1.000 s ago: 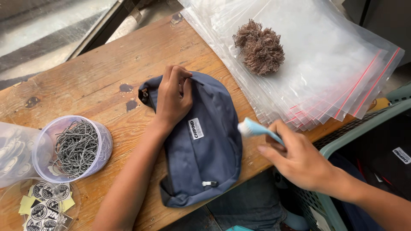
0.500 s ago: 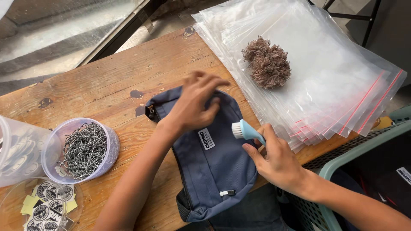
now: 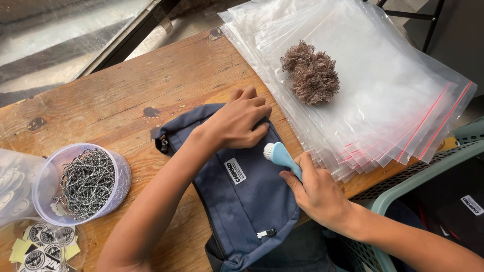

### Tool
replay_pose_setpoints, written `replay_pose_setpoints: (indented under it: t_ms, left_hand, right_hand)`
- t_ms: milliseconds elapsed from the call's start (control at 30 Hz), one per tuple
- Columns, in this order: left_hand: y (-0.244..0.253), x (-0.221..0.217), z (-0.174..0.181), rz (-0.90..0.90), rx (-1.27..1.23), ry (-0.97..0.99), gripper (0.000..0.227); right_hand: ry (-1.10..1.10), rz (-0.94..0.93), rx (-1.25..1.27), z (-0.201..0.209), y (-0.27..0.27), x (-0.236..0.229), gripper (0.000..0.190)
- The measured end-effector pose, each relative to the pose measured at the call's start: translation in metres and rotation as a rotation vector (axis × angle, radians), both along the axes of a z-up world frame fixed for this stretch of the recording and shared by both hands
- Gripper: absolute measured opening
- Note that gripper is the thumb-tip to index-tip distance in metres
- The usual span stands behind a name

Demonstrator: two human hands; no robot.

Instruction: The person cleans a blue fanny pack with a small brush, then attaches a bear-shaped sticker and a chain to the zipper pull. They place the decorated bag into a basket and pack a brown cleaning tool into a plastic bag.

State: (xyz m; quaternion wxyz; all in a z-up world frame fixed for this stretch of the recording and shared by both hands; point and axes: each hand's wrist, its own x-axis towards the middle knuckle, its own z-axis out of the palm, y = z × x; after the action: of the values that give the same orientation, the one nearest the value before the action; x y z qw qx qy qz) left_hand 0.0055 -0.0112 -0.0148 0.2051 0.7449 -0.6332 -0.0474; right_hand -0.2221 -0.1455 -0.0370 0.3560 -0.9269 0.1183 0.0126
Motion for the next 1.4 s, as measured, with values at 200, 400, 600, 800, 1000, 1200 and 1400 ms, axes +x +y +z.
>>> replay_pose_setpoints:
  t_ms: [200,400,600,800,1000,1200,1400]
  left_hand:
    - [-0.005,0.010,-0.012,0.042,-0.040,-0.251,0.045]
    - [0.009,0.002,-0.015,0.166,-0.079,-0.298,0.050]
    - [0.075,-0.027,0.005,0.457,-0.099,-0.239,0.040]
    - [0.152,-0.085,-0.007,0.566,-0.235,-0.146,0.044]
    - [0.163,-0.090,-0.034,0.577,-0.329,-0.178,0.042]
    - [0.168,-0.089,-0.038,0.574,-0.358,-0.092,0.045]
    - [0.167,-0.093,-0.039,0.589,-0.369,-0.076,0.038]
  right_hand:
    - [0.055,0.024,0.002,0.006,0.002,0.001,0.025]
    - [0.196,-0.031,0.000,0.021,0.007,0.005,0.023]
    - [0.092,0.108,-0.348,0.012,0.007,-0.005,0.043]
    - [-0.174,0.171,-0.531,0.045,0.001,0.014,0.027]
    - [-0.337,0.493,-0.508,0.065,0.038,0.065,0.022]
    - [-0.253,0.811,-0.119,0.047,0.038,0.113,0.035]
    - [-0.379,0.481,-0.395,0.048,0.032,0.165,0.023]
